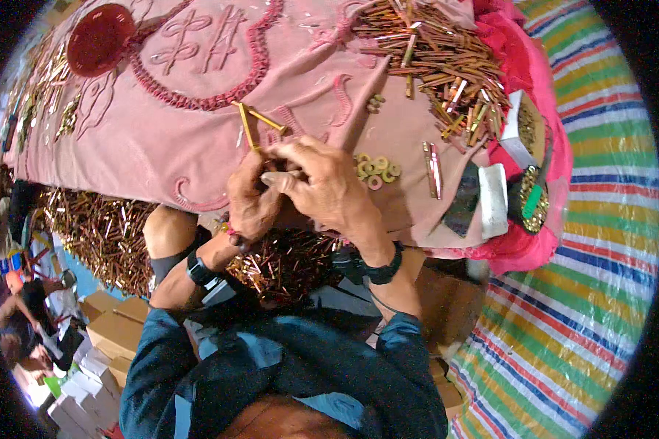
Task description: Manually assembling small metal components by fitting pins and washers together on a work surface.
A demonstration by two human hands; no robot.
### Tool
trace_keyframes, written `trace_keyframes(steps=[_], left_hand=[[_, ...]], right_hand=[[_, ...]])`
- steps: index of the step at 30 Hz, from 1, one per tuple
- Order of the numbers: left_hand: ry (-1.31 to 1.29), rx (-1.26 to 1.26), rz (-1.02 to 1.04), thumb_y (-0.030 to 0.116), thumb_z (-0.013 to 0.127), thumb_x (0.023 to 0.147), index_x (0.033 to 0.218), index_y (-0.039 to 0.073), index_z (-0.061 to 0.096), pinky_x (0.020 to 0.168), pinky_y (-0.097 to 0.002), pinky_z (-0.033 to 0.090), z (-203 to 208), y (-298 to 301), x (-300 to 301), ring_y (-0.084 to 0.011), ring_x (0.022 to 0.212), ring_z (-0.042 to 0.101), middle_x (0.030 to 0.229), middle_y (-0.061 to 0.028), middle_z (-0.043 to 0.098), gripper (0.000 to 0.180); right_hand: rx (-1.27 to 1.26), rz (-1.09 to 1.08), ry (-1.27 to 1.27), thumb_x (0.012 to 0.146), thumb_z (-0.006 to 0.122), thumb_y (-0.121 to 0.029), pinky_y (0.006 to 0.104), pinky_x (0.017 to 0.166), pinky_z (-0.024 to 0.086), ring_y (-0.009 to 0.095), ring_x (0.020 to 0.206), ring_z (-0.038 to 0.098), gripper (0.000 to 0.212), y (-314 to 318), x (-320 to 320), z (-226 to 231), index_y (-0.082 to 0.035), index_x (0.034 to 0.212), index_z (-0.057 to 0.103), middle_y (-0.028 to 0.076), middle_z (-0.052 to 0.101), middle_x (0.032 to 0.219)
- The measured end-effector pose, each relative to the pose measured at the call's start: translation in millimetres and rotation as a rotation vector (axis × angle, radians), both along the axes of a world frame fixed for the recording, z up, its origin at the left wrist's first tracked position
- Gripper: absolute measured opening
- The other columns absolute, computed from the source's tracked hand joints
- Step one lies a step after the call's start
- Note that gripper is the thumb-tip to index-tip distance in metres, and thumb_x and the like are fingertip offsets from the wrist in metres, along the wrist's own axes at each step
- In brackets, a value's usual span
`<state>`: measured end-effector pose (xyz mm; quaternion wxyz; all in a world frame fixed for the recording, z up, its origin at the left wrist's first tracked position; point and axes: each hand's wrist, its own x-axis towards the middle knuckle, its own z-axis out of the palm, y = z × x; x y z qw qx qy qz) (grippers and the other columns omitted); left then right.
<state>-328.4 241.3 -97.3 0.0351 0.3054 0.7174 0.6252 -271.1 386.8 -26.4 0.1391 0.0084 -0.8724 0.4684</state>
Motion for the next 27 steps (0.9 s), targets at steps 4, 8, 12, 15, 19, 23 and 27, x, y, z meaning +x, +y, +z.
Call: trace_keyframes(steps=[4,8,12,15,19,23,27], left_hand=[[0.142,0.024,-0.029,0.001,0.069,0.082,0.112,0.0,0.063,0.067,-0.038,0.05,2.2,4.7,-1.9,-0.0329,0.078,0.062,0.091,-0.0166,0.061,0.031],[0.214,-0.001,-0.047,0.002,0.072,0.082,0.116,0.0,0.062,0.066,-0.0369,0.049,0.0,-1.9,-5.4,-0.0305,0.075,0.061,0.092,-0.0152,0.061,0.036],[0.061,0.002,-0.04,0.006,0.077,0.082,0.12,0.001,0.061,0.072,-0.0344,0.052,10.2,-5.1,0.2,-0.0262,0.083,0.064,0.097,-0.0129,0.064,0.041],[-0.082,-0.023,-0.042,0.008,0.08,0.081,0.123,0.001,0.059,0.079,-0.0328,0.054,10.5,-10.1,-1.5,-0.0239,0.093,0.067,0.103,-0.0122,0.066,0.047],[0.012,-0.086,-0.097,0.01,0.084,0.079,0.129,0.002,0.057,0.083,-0.0336,0.055,11.5,-16.1,-3.3,-0.0239,0.098,0.068,0.11,-0.0133,0.067,0.057],[-0.039,-0.057,-0.134,0.011,0.085,0.078,0.132,0.002,0.056,0.083,-0.0344,0.055,11.8,-17.5,-5.7,-0.0242,0.099,0.068,0.112,-0.0138,0.067,0.062],[0.032,-0.136,-0.216,0.012,0.087,0.076,0.137,0.003,0.052,0.083,-0.0336,0.056,19.1,-23.2,-10.1,-0.0238,0.1,0.068,0.115,-0.0148,0.066,0.071]], right_hand=[[0.083,-0.095,0.063,0.079,0.082,-0.014,0.0348,0.064,0.054,0.026,0.072,0.068,0.031,-0.9,-0.5,-1.0,-0.002,0.104,0.07,0.011,0.066,0.086],[0.126,-0.104,0.089,0.079,0.082,-0.014,0.0355,0.062,0.053,0.027,0.07,0.067,0.027,-5.4,-3.6,-6.7,-0.001,0.098,0.069,0.011,0.065,0.083],[0.149,-0.108,0.081,0.082,0.079,-0.013,0.0398,0.06,0.051,0.032,0.07,0.065,0.022,-6.4,-2.2,-7.4,0.0,0.089,0.063,0.014,0.064,0.081],[0.12,-0.092,0.001,0.085,0.076,-0.014,0.0429,0.061,0.05,0.036,0.072,0.064,0.022,-5.2,1.1,-3.6,0.0,0.086,0.059,0.017,0.063,0.08],[0.143,-0.062,-0.091,0.088,0.073,-0.015,0.0452,0.062,0.049,0.04,0.071,0.063,0.023,0.4,1.8,-2.7,0.001,0.087,0.056,0.02,0.062,0.078],[0.054,-0.049,-0.076,0.087,0.074,-0.015,0.0436,0.06,0.048,0.038,0.067,0.062,0.024,0.4,3.2,-8.4,0.001,0.085,0.056,0.019,0.061,0.074],[-0.092,-0.118,-0.199,0.086,0.076,-0.016,0.0386,0.056,0.047,0.028,0.059,0.062,0.025,8.3,8.8,-13.9,0.002,0.083,0.059,0.016,0.062,0.069]])
